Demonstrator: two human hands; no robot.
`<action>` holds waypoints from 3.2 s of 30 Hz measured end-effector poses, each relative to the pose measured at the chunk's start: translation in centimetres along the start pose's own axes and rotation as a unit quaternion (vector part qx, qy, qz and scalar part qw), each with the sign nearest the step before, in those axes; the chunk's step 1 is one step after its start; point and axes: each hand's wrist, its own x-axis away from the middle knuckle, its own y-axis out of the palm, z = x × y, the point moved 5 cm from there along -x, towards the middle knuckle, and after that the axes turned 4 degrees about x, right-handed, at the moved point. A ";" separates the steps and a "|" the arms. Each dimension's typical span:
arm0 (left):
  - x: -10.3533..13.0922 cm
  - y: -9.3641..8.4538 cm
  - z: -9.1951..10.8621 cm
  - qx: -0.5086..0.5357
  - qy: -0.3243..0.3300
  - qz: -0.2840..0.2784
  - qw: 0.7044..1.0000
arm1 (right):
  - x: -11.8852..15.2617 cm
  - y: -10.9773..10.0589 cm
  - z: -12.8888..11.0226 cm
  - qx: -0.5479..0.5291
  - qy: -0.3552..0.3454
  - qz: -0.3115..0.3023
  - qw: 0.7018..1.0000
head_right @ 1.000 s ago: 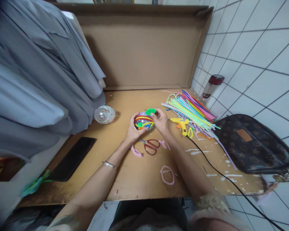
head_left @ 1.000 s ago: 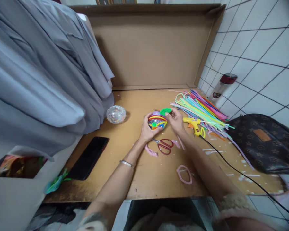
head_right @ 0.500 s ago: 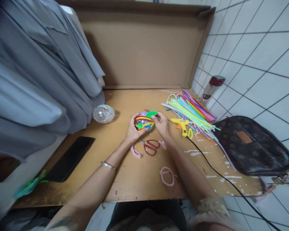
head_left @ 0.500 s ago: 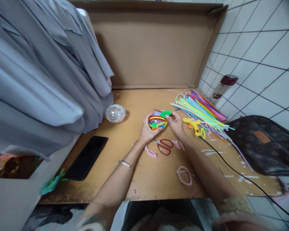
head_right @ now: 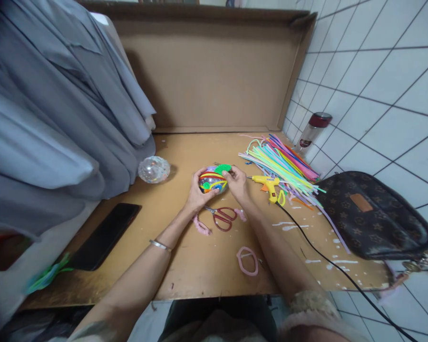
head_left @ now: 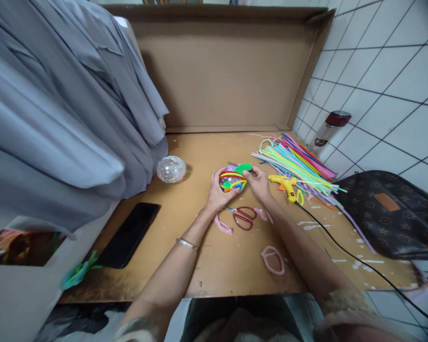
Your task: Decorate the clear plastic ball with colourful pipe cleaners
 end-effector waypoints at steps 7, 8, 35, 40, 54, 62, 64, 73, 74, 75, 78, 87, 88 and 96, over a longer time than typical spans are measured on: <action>0.1 -0.1 -0.1 0.017 -0.005 -0.006 1.000 | -0.1 0.0 0.5 0.006 -0.009 -0.005 1.000; 0.1 -0.1 -0.1 0.017 -0.005 -0.005 1.000 | -0.1 0.0 0.5 0.007 -0.009 -0.007 1.000; 0.1 -0.6 1.5 -0.071 0.080 0.027 0.994 | 0.4 0.5 -0.8 -0.014 0.002 -0.026 1.000; 0.1 -0.5 1.4 -0.064 0.076 0.029 0.995 | 0.3 0.7 -0.9 0.010 -0.024 -0.031 0.999; -0.1 -0.9 -0.1 0.021 -0.012 0.033 0.999 | -0.2 1.1 -0.7 0.111 -0.062 -0.017 0.992; 0.0 -0.9 0.0 0.032 -0.019 0.036 0.999 | -0.6 1.4 -1.1 0.178 -0.107 -0.014 0.978; 0.0 -0.8 0.1 0.031 -0.010 0.034 0.999 | -0.6 1.4 -1.2 0.182 -0.112 -0.011 0.977; 0.0 -0.7 0.1 0.035 0.001 0.038 0.999 | -0.7 1.2 -0.9 0.165 -0.091 -0.018 0.982; 0.0 -0.7 0.1 0.038 0.002 0.038 0.999 | -0.7 1.2 -0.9 0.159 -0.087 -0.017 0.983; 0.0 -0.7 0.1 0.039 0.005 0.039 0.998 | -0.7 1.1 -0.8 0.155 -0.083 -0.015 0.984; 0.0 -0.7 0.1 0.040 0.018 0.046 0.998 | -0.9 0.8 -0.4 0.146 -0.070 -0.010 0.987; -0.1 -0.4 0.5 0.006 0.034 0.024 0.999 | -1.5 -0.2 0.1 0.127 -0.064 0.009 0.990; -0.2 -0.3 0.6 0.006 0.032 0.023 0.999 | -1.5 -0.3 -0.1 0.127 -0.063 0.009 0.990; -0.2 -0.1 0.9 -0.001 0.036 0.016 0.999 | -1.6 -0.4 -0.9 0.155 -0.064 -0.001 0.986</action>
